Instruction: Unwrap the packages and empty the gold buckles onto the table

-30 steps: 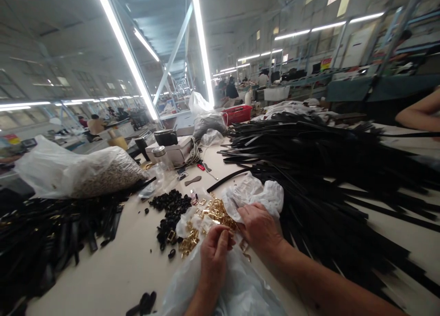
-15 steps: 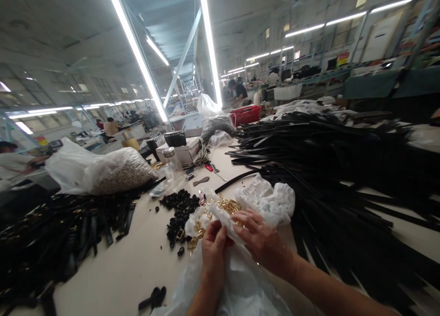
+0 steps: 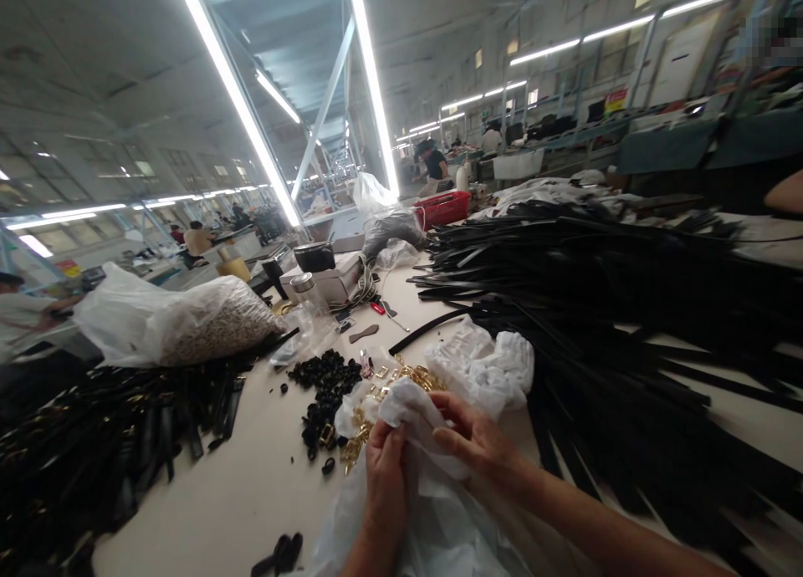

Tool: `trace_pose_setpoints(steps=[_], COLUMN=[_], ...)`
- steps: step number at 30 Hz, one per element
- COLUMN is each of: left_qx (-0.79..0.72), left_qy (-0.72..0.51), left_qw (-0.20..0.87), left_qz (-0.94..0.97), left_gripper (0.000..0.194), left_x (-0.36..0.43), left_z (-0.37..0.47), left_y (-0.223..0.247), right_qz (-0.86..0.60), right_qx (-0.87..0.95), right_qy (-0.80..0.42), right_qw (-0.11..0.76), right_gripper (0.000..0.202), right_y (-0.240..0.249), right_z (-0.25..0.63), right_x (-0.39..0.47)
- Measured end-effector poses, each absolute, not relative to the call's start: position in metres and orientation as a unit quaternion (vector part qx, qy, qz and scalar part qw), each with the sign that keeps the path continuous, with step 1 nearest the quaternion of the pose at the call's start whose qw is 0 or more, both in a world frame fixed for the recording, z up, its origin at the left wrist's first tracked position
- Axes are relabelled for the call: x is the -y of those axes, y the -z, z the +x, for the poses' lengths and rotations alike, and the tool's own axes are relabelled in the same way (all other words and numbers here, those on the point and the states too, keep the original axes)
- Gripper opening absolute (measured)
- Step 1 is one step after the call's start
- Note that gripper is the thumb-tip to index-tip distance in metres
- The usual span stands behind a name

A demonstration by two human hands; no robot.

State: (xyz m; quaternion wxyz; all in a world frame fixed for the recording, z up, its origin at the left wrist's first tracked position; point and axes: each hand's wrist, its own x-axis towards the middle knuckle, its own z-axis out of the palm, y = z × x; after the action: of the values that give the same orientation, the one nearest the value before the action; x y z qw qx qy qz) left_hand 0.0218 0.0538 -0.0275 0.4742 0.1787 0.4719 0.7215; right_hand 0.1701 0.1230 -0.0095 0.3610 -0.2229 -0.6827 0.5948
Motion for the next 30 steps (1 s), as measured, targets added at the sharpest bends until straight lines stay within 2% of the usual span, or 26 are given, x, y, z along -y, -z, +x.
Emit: trace_pose_setpoints(steps=[3,8,17,24,30], left_qx=[-0.418,-0.382,-0.388,-0.399,-0.340], left_qy=[-0.726,-0.763,-0.772,-0.779,-0.779], left_qw=[0.513,0.503,0.489,0.466,0.507], left_qz=[0.190,0.140,0.120,0.129,0.145], left_gripper=[0.033,0.025,0.024,0.027,0.046], left_x=[-0.052,-0.055,-0.057,-0.062,-0.064], left_z=[0.023,0.023,0.018,0.017,0.020], left_y=[0.024,0.015,0.019,0.025,0.019], right_qz=[-0.261,-0.260,-0.236,-0.255,-0.308], right_qx=[0.572,0.417,0.473,0.623,0.800], right_qy=[-0.690,-0.797,-0.764,-0.650,-0.321], right_qw=[0.358,0.350,0.370,0.353,0.403], right_gripper=[0.049,0.037,0.031,0.044,0.049], right_y=[0.013,0.010,-0.029,-0.061,-0.102], right_z=[0.165,0.170,0.172,0.153,0.142], right_x=[-0.129,-0.140,-0.149,-0.173,-0.191])
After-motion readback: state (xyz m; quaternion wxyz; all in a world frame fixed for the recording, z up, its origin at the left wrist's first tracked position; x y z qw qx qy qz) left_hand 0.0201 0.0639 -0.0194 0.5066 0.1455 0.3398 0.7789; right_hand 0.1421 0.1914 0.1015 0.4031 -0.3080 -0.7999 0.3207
